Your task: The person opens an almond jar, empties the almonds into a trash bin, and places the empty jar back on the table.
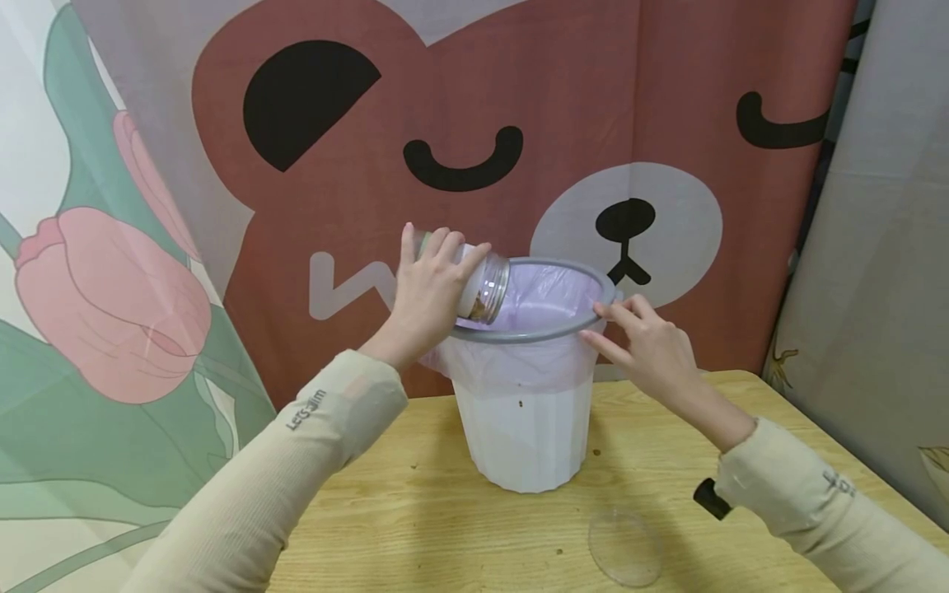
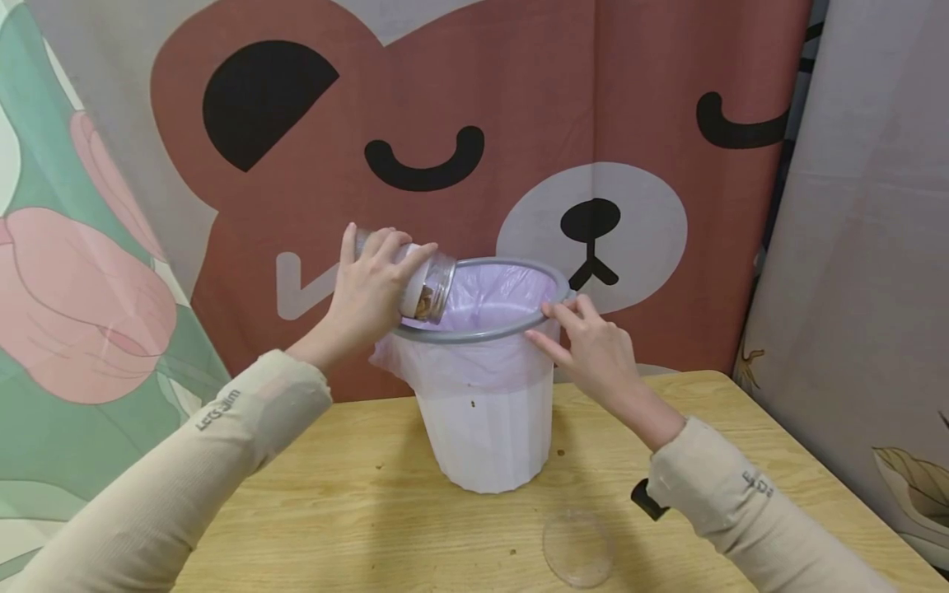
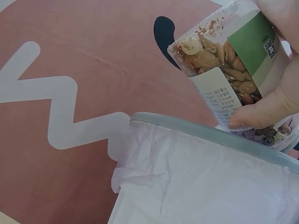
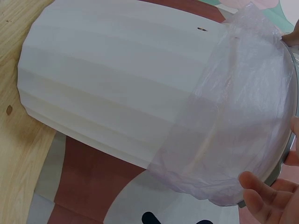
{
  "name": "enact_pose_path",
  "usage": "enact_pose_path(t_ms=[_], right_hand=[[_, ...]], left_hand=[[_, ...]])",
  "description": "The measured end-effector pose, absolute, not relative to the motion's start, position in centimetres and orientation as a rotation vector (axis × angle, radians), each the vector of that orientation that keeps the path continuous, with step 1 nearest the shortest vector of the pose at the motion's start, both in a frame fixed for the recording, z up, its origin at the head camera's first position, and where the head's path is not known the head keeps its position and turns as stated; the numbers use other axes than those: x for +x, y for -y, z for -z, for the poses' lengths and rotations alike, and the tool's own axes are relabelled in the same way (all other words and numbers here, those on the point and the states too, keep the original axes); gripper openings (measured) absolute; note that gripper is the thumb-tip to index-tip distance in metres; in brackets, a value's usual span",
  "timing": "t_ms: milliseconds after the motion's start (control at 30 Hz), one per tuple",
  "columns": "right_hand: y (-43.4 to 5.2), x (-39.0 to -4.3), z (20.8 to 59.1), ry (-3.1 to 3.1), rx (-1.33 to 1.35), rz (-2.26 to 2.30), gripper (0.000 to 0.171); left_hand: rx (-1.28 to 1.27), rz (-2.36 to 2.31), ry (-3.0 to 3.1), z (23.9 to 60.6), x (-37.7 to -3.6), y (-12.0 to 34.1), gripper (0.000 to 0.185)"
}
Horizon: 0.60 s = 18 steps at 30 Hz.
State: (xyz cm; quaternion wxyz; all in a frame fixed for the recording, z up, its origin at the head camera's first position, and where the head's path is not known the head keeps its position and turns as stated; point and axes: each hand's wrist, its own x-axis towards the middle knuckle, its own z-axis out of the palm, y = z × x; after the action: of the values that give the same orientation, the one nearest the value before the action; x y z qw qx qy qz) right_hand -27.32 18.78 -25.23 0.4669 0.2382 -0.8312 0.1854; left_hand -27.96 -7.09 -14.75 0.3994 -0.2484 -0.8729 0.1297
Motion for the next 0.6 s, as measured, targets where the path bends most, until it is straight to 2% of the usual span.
enact_pose_path(t_ms=[600], right_hand=[[-18.81, -27.29, 25.26, 2.046, 0.574, -0.451, 0.038]], left_hand=[[-0.669, -0.348, 2.165, 14.98, -28.19, 7.03, 0.067]])
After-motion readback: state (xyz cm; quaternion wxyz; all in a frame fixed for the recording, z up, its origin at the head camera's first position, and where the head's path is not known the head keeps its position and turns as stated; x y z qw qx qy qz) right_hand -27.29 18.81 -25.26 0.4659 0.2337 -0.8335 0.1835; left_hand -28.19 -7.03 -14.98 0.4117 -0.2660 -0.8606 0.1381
